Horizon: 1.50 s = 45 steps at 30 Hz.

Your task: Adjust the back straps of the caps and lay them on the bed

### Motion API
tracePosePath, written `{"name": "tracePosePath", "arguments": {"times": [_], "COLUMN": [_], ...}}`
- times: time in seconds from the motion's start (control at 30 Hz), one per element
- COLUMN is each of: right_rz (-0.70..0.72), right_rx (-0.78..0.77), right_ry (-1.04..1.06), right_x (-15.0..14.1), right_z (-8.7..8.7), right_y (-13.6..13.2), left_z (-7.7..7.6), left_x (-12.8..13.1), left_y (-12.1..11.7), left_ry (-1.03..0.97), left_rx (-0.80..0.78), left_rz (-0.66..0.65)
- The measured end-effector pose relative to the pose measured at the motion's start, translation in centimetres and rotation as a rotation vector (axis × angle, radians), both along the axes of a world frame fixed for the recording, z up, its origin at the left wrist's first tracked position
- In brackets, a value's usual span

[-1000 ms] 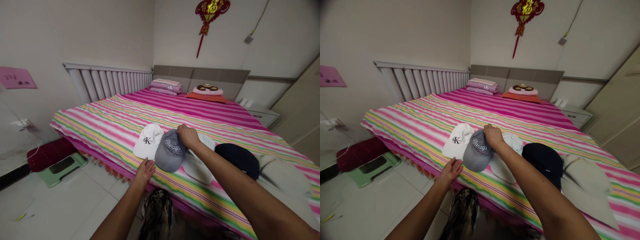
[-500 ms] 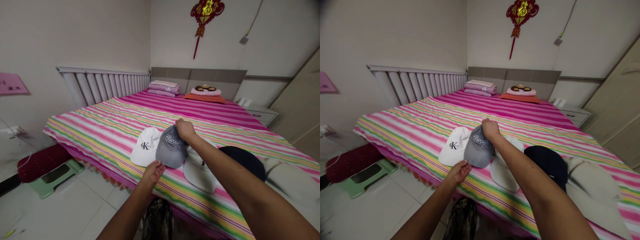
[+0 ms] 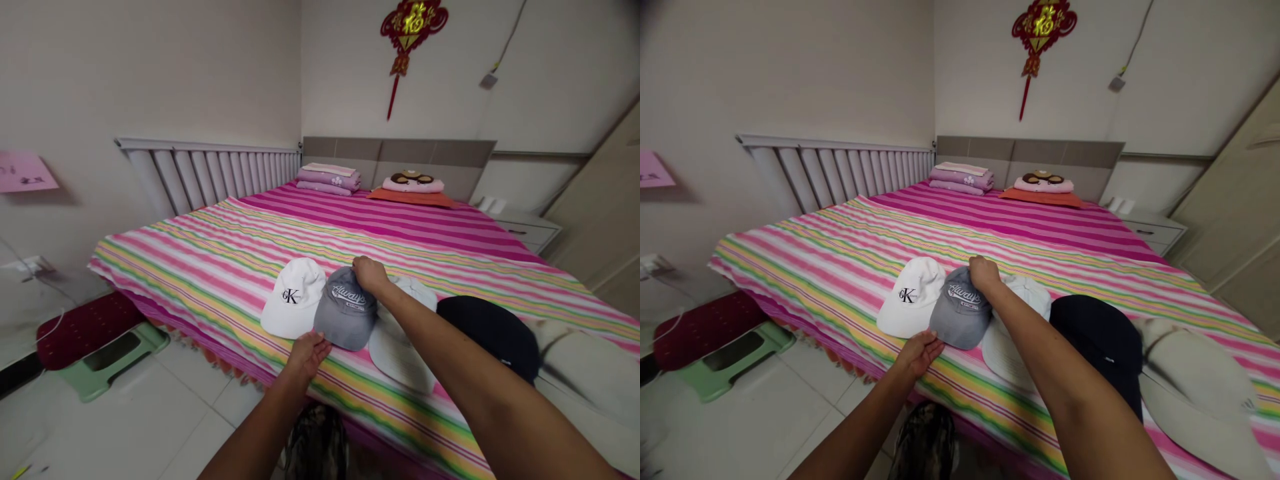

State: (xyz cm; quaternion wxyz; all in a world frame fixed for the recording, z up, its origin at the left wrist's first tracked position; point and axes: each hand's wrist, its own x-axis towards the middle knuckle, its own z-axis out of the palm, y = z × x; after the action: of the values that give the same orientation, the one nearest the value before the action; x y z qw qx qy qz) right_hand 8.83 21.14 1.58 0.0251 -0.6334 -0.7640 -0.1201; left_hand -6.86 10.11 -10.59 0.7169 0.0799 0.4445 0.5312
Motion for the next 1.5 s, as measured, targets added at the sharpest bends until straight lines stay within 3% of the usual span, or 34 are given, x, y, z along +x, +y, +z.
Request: {"name": "tracePosePath", "arguments": {"times": [0.17, 0.33, 0.5, 0.63, 0.7, 0.8, 0.9, 1.0, 1.3, 1.5], "right_rz": [0.001, -0.014, -0.009, -0.005, 0.056, 0.211, 0.217, 0.191, 0.276, 0.262], "right_rx": [0.008, -0.002, 0.007, 0.05, 0.047, -0.056, -0.094, -0.092, -0.101, -0.142], "right_ry": [0.004, 0.009, 0.026, 0.031, 0.015, -0.04, -0.09, -0.118, -0.08, 0.092], "right_x": [-0.3, -0.3, -0.1, -0.7, -1.5, -3.1, -4.2, -4.3, -3.8, -4.3], "right_z": [0.6, 0.2, 0.7, 1.4, 0.6, -2.6, -6.3, -8.6, -9.3, -9.7], "right_y": [0.5, 0.2, -0.1, -1.9, -4.2, -8.7, -12.3, -13.4, -13.0, -14.4], "left_z": [0.1, -0.2, -0.4, 0.2, 0.5, 0.7, 0.6, 0.6, 1.7, 1.3], "left_x": [0.1, -1.0, -3.7, -5.2, -5.7, -6.4, -6.7, -6.7, -7.9, -8.4], "left_y": [0.1, -0.9, -1.6, -0.2, 0.7, 1.5, 1.7, 1.4, 0.0, -1.7], "left_ry": [0.032, 0.066, 0.112, 0.076, 0.043, 0.006, -0.013, -0.02, -0.047, -0.15], "left_rx": [-0.004, -0.084, -0.12, -0.099, -0.083, -0.061, -0.028, 0.012, 0.157, 0.177], "left_rz": [0.022, 0.045, 0.27, 0.39, 0.404, 0.41, 0.431, 0.461, 0.64, 0.627]}}
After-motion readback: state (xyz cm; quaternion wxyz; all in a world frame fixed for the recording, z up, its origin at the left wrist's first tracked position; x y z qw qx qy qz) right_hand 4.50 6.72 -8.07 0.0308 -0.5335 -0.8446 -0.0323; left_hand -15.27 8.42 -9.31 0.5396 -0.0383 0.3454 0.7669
